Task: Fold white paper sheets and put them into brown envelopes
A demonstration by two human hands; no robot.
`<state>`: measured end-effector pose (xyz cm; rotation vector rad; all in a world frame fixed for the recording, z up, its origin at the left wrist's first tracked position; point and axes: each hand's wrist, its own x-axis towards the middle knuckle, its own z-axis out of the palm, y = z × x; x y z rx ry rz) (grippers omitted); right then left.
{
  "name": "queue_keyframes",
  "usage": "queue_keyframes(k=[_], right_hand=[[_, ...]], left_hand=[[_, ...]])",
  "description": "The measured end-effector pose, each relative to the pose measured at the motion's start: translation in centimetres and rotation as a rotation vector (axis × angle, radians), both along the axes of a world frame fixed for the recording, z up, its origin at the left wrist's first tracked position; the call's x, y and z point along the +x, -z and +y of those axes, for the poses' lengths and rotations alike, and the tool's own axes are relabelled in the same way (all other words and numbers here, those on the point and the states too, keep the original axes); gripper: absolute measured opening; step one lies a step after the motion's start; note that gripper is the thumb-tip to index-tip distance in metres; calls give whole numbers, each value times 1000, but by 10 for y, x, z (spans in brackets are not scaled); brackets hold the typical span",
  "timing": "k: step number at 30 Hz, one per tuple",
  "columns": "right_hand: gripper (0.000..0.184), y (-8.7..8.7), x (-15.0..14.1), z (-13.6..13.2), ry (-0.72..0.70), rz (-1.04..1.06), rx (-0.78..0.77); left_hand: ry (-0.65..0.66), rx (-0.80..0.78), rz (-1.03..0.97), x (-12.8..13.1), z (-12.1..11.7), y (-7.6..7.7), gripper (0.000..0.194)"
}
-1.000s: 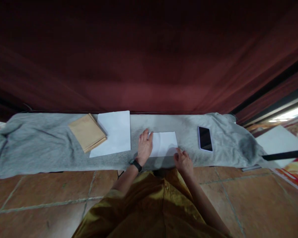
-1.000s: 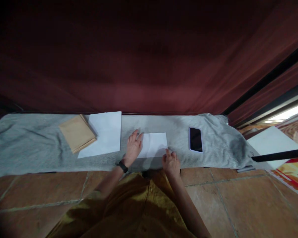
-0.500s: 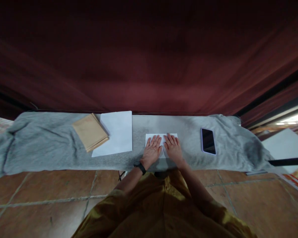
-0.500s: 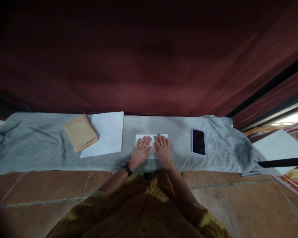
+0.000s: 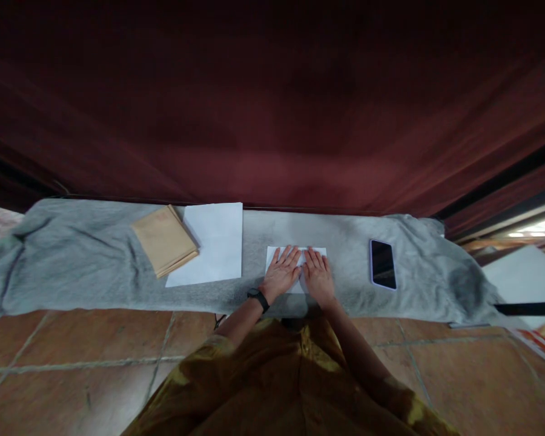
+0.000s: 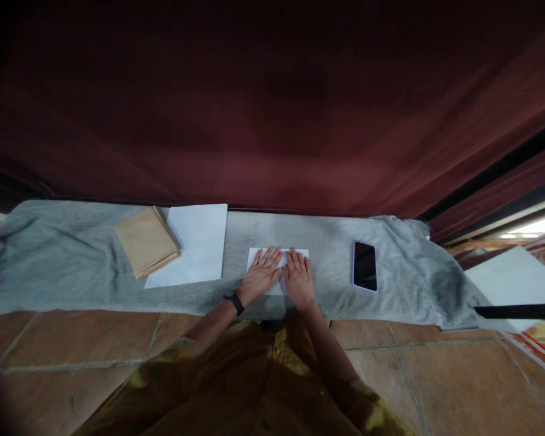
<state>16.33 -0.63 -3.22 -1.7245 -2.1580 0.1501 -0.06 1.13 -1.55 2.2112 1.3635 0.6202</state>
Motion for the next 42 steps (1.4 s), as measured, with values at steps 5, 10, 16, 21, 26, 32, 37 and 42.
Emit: queue_keyframes(k=[5,10,16,21,26,32,37,42], right_hand=[[51,1,1,0,-4,-14,-2],[50,-2,4,0,-13,4,-8],[49,-7,4,0,-197,-25,-38],[49,-4,7,2,-131,-53,-18],[49,-1,9,1,-66,-109,12],[48,1,7,1,-40,-149,64],[49,9,8,0,23,-138,73],[52,11,7,-2,147,-119,71]], left_hand=[[107,-8,35,-10,-32,0,55],[215,22,81,-21,-64,-3,57],[256,22,98,-27,-75,-9,54],[223,-5,-37,-30,-75,-5,51],[25,13,-28,-19,-64,2,54],[-85,144,320,3,-26,4,56],[-161,172,440,-2,-12,9,58],[-169,167,465,-14,-19,10,65]])
